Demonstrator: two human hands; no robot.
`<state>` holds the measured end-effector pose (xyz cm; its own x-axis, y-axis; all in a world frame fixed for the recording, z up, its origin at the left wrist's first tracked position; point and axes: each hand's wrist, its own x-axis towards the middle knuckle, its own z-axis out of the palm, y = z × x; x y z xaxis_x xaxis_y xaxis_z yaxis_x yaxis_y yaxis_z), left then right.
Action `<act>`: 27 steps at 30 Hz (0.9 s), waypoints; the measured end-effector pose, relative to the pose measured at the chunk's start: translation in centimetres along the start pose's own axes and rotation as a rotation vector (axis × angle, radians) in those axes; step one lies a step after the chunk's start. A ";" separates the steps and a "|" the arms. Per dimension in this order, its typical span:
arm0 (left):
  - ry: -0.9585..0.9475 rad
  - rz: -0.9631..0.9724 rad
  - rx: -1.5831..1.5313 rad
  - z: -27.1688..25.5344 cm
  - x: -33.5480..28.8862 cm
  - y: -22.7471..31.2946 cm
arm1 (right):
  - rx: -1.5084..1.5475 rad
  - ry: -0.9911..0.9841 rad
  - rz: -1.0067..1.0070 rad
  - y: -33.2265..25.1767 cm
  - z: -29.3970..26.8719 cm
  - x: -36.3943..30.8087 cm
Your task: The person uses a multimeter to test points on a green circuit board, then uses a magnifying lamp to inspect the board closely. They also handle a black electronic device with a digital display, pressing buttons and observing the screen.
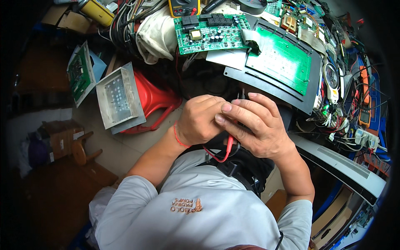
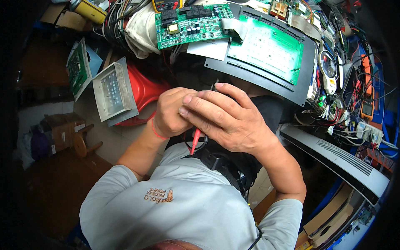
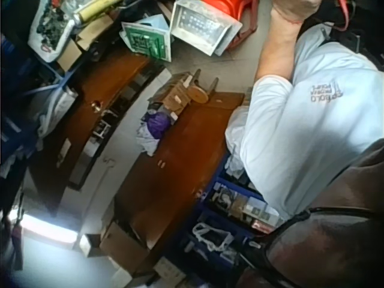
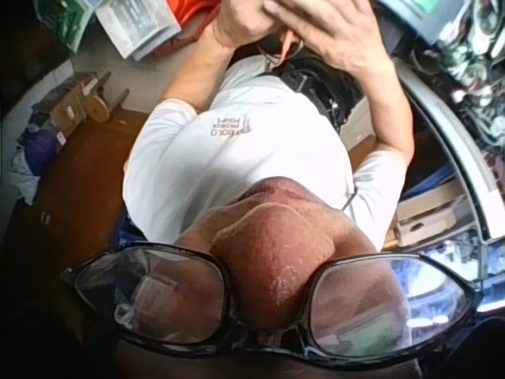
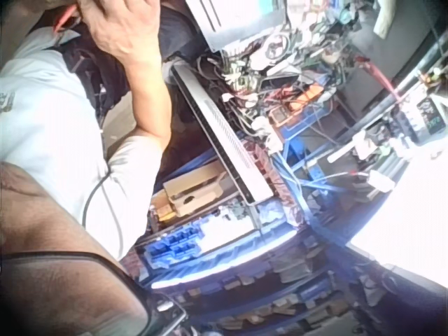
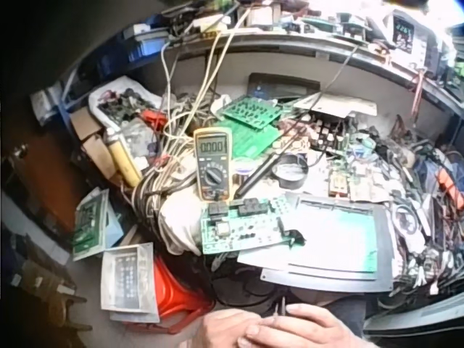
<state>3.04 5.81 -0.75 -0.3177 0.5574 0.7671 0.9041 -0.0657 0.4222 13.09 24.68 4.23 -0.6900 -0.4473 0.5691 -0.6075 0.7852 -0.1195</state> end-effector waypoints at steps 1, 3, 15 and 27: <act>-0.034 0.004 0.053 -0.5 0.1 -0.1 | 0.003 -0.004 0.011 0.1 -0.3 0.2; -0.024 0.056 0.150 -1.3 0.5 -0.9 | -0.062 0.049 0.016 0.4 -0.7 0.7; 0.373 -0.633 -0.093 -6.0 2.1 -5.6 | 0.462 0.310 0.506 4.2 0.3 3.3; 0.076 -0.722 0.028 -6.8 5.3 -7.9 | 0.691 0.289 0.746 4.9 5.3 6.3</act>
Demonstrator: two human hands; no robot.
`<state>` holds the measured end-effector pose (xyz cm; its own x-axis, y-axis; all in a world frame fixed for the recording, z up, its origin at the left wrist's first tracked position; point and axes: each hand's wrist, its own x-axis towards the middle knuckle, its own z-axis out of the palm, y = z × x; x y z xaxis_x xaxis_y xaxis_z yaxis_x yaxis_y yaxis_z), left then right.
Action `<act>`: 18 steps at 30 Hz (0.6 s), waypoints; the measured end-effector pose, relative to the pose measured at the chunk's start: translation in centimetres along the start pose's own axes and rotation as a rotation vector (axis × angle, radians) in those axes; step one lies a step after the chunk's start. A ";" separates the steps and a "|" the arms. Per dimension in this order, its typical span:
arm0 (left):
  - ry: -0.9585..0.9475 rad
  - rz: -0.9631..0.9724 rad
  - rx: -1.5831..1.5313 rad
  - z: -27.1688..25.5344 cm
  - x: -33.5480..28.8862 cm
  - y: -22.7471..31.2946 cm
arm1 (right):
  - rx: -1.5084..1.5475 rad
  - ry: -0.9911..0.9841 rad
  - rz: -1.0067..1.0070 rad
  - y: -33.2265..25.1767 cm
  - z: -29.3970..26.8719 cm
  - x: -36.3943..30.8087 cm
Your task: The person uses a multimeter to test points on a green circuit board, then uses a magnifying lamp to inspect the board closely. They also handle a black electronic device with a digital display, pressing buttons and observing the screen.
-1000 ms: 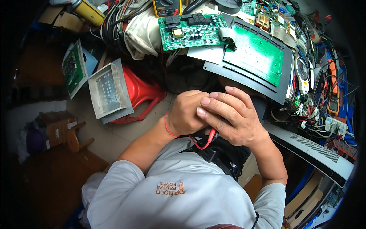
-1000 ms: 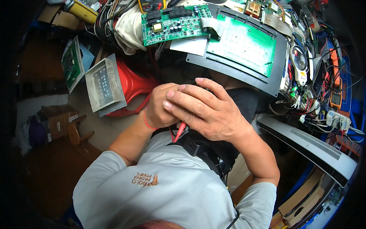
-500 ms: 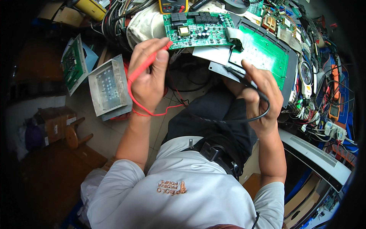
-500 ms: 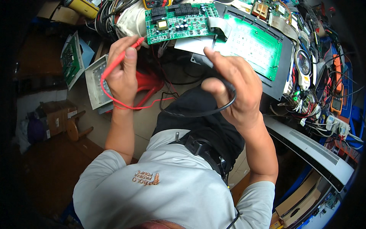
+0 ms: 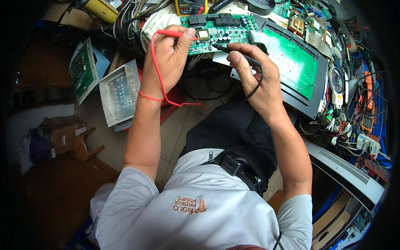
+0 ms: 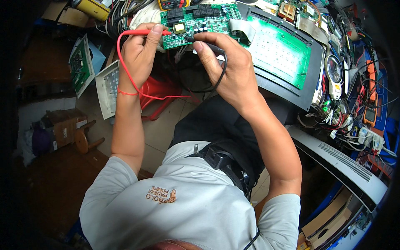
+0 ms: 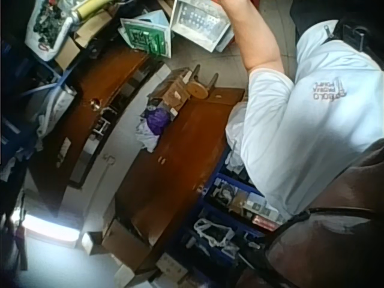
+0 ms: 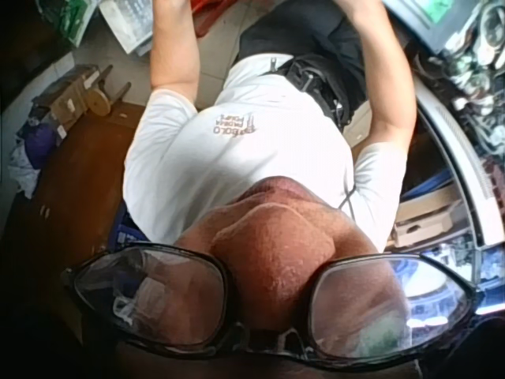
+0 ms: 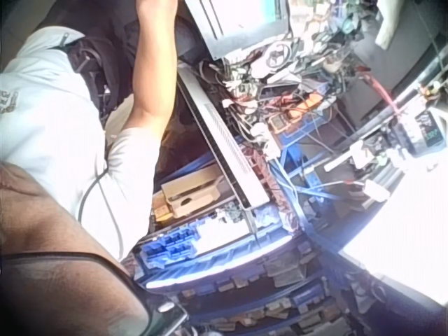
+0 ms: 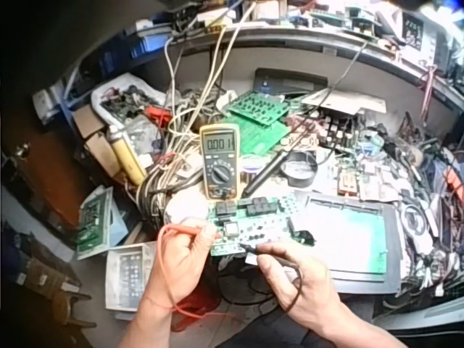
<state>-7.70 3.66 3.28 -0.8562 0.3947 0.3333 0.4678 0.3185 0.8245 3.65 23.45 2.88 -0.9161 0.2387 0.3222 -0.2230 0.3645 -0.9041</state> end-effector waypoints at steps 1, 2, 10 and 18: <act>-0.040 -0.027 0.044 -0.1 0.3 0.0 | -0.010 -0.005 -0.024 0.0 0.1 0.0; -0.055 -0.007 0.065 -0.1 0.5 -0.1 | -0.027 -0.009 -0.046 0.1 0.1 0.0; -0.098 0.051 0.124 0.1 1.4 -1.0 | -0.028 -0.013 -0.057 0.4 0.2 -0.2; -0.141 0.005 0.151 -0.3 1.8 -1.2 | -0.026 -0.001 -0.074 0.5 0.2 -0.3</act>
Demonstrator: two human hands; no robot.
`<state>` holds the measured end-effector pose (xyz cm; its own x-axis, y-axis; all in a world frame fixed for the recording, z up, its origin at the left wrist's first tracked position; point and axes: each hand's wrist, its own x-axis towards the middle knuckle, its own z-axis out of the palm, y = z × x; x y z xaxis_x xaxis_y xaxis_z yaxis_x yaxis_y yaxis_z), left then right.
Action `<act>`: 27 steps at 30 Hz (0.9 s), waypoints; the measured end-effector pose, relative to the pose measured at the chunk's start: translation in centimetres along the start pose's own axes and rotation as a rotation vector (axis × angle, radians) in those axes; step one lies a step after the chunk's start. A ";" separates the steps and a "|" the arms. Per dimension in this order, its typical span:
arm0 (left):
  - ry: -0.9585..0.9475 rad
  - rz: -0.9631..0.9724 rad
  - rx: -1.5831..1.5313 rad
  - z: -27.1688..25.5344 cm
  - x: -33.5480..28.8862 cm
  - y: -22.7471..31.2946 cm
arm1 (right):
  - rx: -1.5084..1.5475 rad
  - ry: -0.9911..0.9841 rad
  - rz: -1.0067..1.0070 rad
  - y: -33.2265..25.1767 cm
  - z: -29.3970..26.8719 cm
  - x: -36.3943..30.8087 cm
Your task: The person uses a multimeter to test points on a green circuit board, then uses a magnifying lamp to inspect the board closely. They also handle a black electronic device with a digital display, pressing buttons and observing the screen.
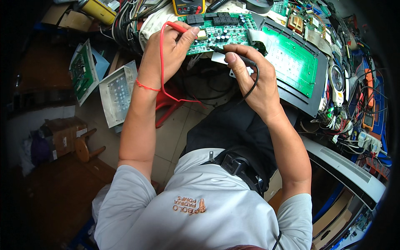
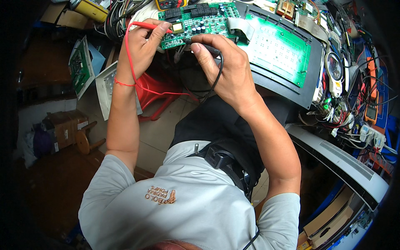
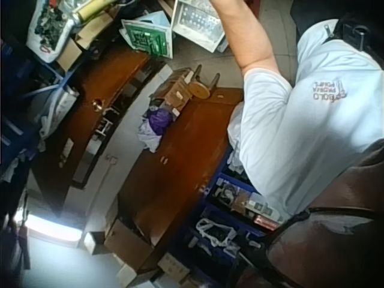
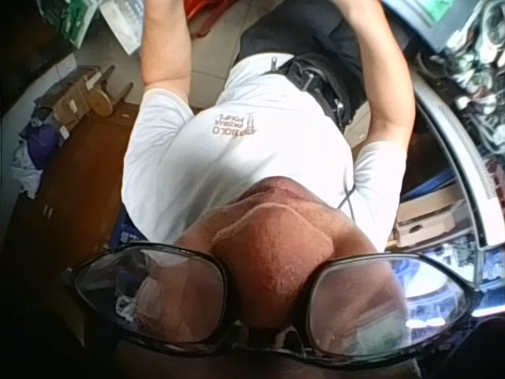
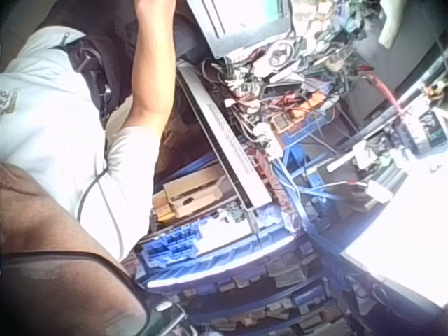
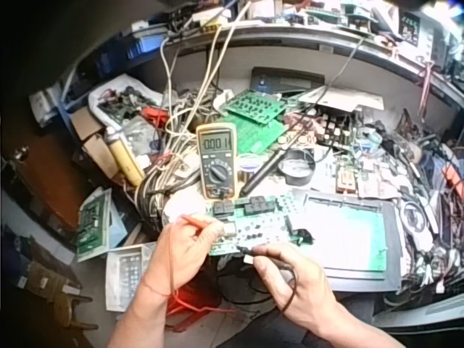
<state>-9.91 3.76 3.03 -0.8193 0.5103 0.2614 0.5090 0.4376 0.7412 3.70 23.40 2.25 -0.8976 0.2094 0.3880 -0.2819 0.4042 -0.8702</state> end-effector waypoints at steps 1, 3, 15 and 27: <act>-0.011 -0.013 -0.005 -0.1 0.1 0.0 | -0.001 0.002 0.003 0.0 0.0 0.0; -0.015 0.002 0.002 -0.2 0.3 -0.1 | -0.002 0.007 -0.004 -0.1 -0.1 0.0; -0.061 0.090 0.120 -0.9 1.3 -0.3 | -0.021 -0.006 0.042 -0.1 -0.1 0.2; 0.041 0.186 0.119 -0.4 1.1 0.2 | -0.037 -0.037 0.058 0.0 0.4 0.3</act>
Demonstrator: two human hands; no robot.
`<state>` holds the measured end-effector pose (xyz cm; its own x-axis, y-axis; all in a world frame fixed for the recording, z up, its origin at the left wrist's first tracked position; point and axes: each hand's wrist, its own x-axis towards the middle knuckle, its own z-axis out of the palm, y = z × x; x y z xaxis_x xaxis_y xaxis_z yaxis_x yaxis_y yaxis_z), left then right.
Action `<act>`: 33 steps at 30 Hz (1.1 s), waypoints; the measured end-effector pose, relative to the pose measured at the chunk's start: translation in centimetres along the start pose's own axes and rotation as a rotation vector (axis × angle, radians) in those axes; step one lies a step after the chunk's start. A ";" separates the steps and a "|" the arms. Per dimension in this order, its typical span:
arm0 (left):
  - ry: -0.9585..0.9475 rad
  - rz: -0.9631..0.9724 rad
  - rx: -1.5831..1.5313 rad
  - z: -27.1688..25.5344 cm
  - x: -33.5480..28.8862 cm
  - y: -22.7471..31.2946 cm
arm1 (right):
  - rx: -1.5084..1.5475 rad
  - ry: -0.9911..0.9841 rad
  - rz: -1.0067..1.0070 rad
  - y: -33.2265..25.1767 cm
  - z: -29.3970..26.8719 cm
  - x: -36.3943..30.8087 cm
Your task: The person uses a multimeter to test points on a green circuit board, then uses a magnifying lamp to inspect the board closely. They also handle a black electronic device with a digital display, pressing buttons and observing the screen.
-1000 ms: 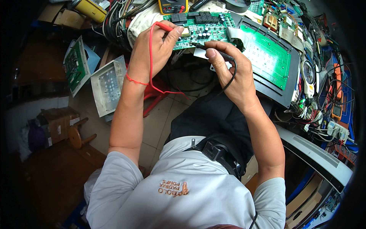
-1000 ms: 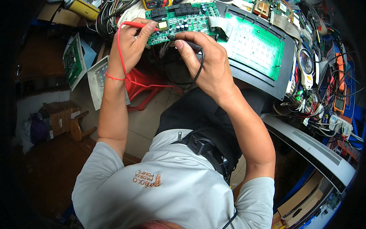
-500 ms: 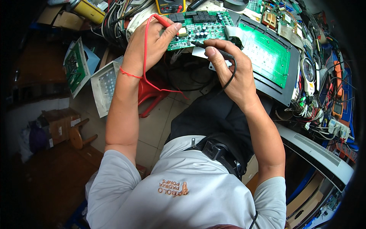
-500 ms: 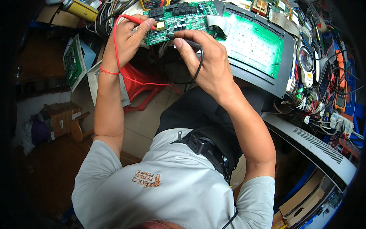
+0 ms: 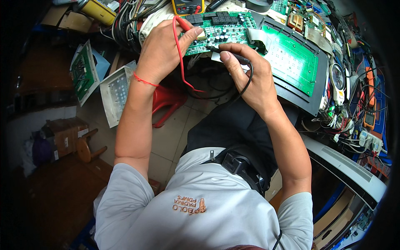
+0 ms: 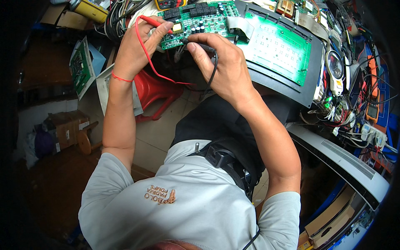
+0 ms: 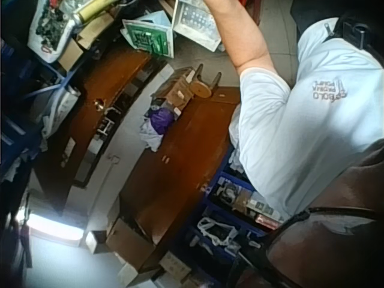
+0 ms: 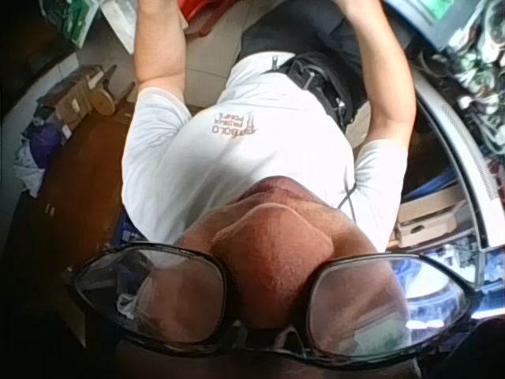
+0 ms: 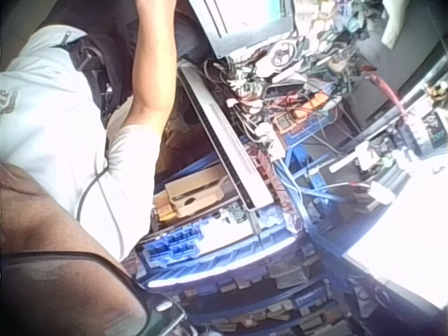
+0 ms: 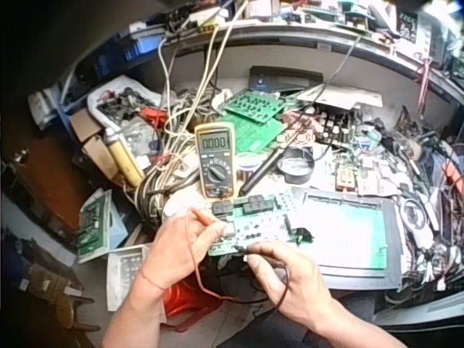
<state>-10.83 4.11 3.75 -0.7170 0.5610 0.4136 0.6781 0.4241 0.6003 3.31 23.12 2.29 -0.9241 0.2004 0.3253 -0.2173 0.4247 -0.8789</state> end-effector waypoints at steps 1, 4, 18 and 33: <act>0.000 -0.003 0.008 0.0 -0.1 0.0 | -0.007 0.001 -0.007 0.0 0.0 0.0; 0.017 0.031 0.014 0.2 -0.2 0.0 | -0.001 -0.001 0.004 0.1 0.0 -0.1; -0.040 0.046 0.084 0.3 -0.3 0.0 | -0.010 -0.010 -0.016 0.5 0.5 0.2; -0.047 0.040 0.060 0.5 -0.5 0.2 | -0.106 0.000 -0.149 1.6 1.7 0.3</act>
<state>-10.30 4.24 3.33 -0.6819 0.6107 0.4026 0.7153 0.4415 0.5417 2.16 22.37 0.37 -0.8839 0.1284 0.4497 -0.3178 0.5405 -0.7790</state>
